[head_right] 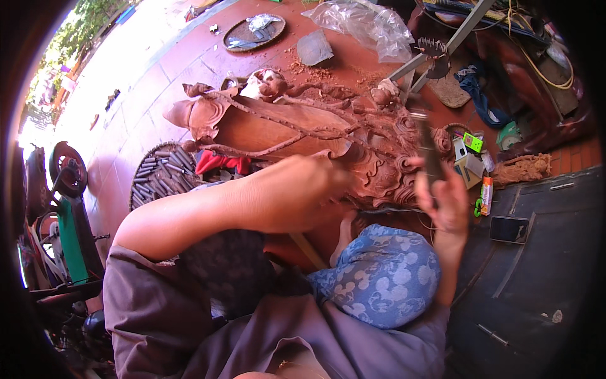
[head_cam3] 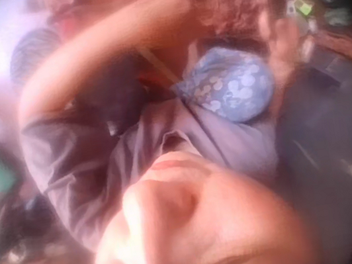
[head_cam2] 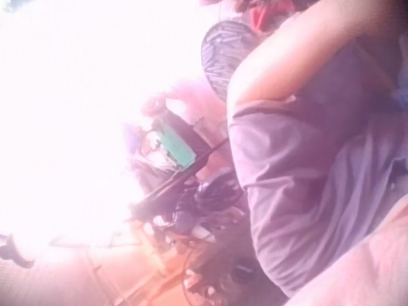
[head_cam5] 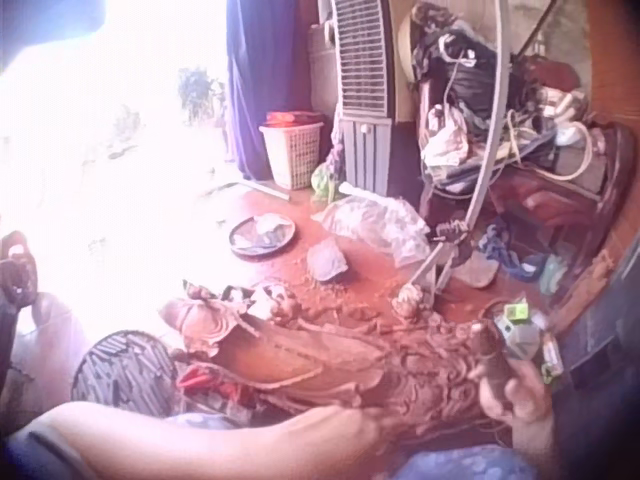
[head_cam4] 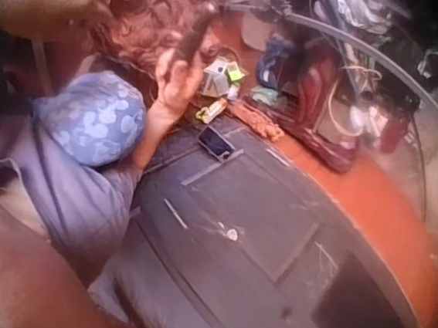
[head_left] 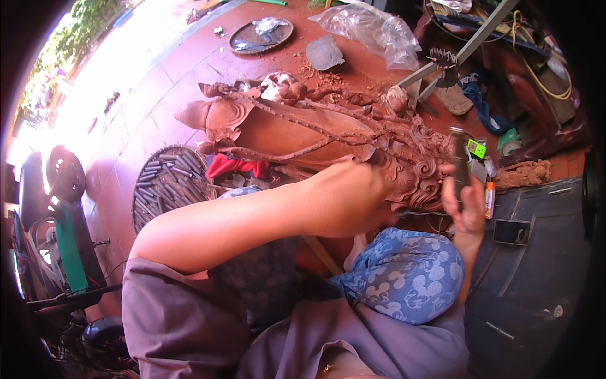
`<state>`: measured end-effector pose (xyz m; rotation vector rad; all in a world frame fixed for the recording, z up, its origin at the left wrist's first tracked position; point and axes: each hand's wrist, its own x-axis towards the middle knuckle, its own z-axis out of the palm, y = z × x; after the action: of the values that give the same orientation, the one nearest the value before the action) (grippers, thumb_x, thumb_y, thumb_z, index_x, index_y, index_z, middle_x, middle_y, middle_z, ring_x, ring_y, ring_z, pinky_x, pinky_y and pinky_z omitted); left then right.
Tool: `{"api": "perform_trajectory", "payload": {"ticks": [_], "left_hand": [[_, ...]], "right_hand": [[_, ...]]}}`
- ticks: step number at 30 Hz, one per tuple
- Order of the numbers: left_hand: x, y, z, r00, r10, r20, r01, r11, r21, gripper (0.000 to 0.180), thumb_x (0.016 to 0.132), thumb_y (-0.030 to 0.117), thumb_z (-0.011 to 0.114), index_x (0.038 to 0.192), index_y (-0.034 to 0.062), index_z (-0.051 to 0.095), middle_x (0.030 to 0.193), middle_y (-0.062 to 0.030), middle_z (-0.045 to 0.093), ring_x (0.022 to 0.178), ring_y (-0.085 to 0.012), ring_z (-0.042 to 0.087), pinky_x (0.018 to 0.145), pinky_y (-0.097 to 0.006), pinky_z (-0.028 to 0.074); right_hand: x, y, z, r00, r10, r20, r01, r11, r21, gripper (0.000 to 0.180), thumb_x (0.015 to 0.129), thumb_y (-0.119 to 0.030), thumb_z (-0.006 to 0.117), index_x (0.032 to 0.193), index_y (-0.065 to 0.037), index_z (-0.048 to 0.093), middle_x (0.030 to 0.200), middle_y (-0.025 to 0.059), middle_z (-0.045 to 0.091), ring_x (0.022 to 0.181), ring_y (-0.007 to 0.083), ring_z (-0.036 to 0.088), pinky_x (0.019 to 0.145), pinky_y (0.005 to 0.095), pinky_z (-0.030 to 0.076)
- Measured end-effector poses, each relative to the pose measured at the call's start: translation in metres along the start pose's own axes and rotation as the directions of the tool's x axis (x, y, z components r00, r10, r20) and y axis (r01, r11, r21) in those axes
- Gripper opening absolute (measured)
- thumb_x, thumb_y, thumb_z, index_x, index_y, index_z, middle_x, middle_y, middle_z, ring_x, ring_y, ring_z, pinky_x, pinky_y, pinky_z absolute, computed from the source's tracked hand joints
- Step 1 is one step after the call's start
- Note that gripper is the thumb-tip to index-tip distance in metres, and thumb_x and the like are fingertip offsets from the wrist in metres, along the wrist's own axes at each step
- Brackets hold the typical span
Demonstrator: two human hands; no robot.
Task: The person uses a rotary carving tool to shape and detail a large wooden sculpture of a horse. They hold the tool with both hands and carefully carve the horse's neck and mane area, then briefly wipe the surface with a cloth.
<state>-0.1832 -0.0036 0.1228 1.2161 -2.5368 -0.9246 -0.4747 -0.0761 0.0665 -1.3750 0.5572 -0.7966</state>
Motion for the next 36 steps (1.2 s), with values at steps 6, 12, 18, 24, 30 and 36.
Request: {"api": "perform_trajectory", "payload": {"ticks": [6,12,18,24,30,36], "left_hand": [[-0.038,-0.015,-0.018,0.852,0.048,0.521,-0.043,0.999,-0.022,0.035,0.09,0.029,0.064,0.113,0.0026,0.064,0.098,-0.0184,0.068,0.082,-0.039,0.066,0.074,-0.047,0.051],[-0.065,0.002,-0.046,0.93,-0.146,0.338,0.113,0.987,0.117,0.043,0.089,0.03,0.066,0.123,0.0051,0.06,0.093,-0.0181,0.069,0.084,-0.0378,0.067,0.074,-0.046,0.051],[-0.068,0.006,-0.037,0.897,-0.286,0.338,0.28,0.958,0.067,0.044,0.083,0.021,0.075,0.123,0.0052,0.063,0.095,-0.0139,0.072,0.088,-0.029,0.071,0.079,-0.038,0.054],[-0.073,-0.028,-0.025,0.821,-0.474,0.317,0.487,0.872,0.044,0.042,0.083,0.02,0.075,0.121,0.0054,0.064,0.094,-0.0121,0.073,0.086,-0.0278,0.072,0.079,-0.037,0.055],[-0.08,-0.056,-0.049,0.651,-0.7,0.294,0.721,0.691,0.048,0.04,0.083,0.02,0.075,0.12,0.0056,0.065,0.093,-0.0112,0.073,0.086,-0.0271,0.072,0.078,-0.036,0.055],[-0.065,-0.09,-0.047,0.557,-0.762,0.331,0.804,0.594,0.015,0.039,0.084,0.02,0.075,0.119,0.0059,0.065,0.091,-0.0102,0.073,0.085,-0.0264,0.072,0.078,-0.036,0.055]], "right_hand": [[-0.123,-0.081,-0.094,0.728,-0.203,-0.655,-0.146,0.887,-0.438,0.045,0.103,-0.031,0.053,0.134,0.001,0.052,0.074,-0.0047,0.047,0.049,-0.002,0.032,0.04,0.0146,0.022],[-0.087,-0.108,-0.091,0.302,-0.524,-0.797,-0.494,0.628,-0.601,0.039,0.096,-0.031,0.066,0.128,-0.008,0.063,0.071,-0.0083,0.053,0.058,0.0003,0.043,0.05,0.0169,0.032],[-0.028,-0.011,-0.188,0.541,-0.285,-0.791,-0.354,0.776,-0.522,0.034,0.095,-0.033,0.065,0.108,-0.004,0.055,0.07,0.0006,0.059,0.055,0.0089,0.058,0.048,0.0241,0.048],[0.022,0.142,-0.248,0.581,0.034,-0.813,-0.318,0.929,-0.188,0.047,0.094,-0.03,0.065,0.125,0.001,0.048,0.075,0.002,0.061,0.062,0.0096,0.059,0.057,0.0266,0.05],[0.089,0.22,-0.256,0.715,0.232,-0.659,-0.589,0.707,-0.39,0.077,0.083,-0.037,0.071,0.133,0.013,0.041,0.124,0.0352,0.058,0.117,0.042,0.059,0.096,0.0414,0.047],[0.098,0.314,-0.295,0.767,-0.017,-0.642,-0.571,0.44,-0.693,0.051,0.081,-0.033,0.074,0.108,0.005,0.053,0.101,0.0293,0.066,0.098,0.0457,0.064,0.083,0.0504,0.051]]}}
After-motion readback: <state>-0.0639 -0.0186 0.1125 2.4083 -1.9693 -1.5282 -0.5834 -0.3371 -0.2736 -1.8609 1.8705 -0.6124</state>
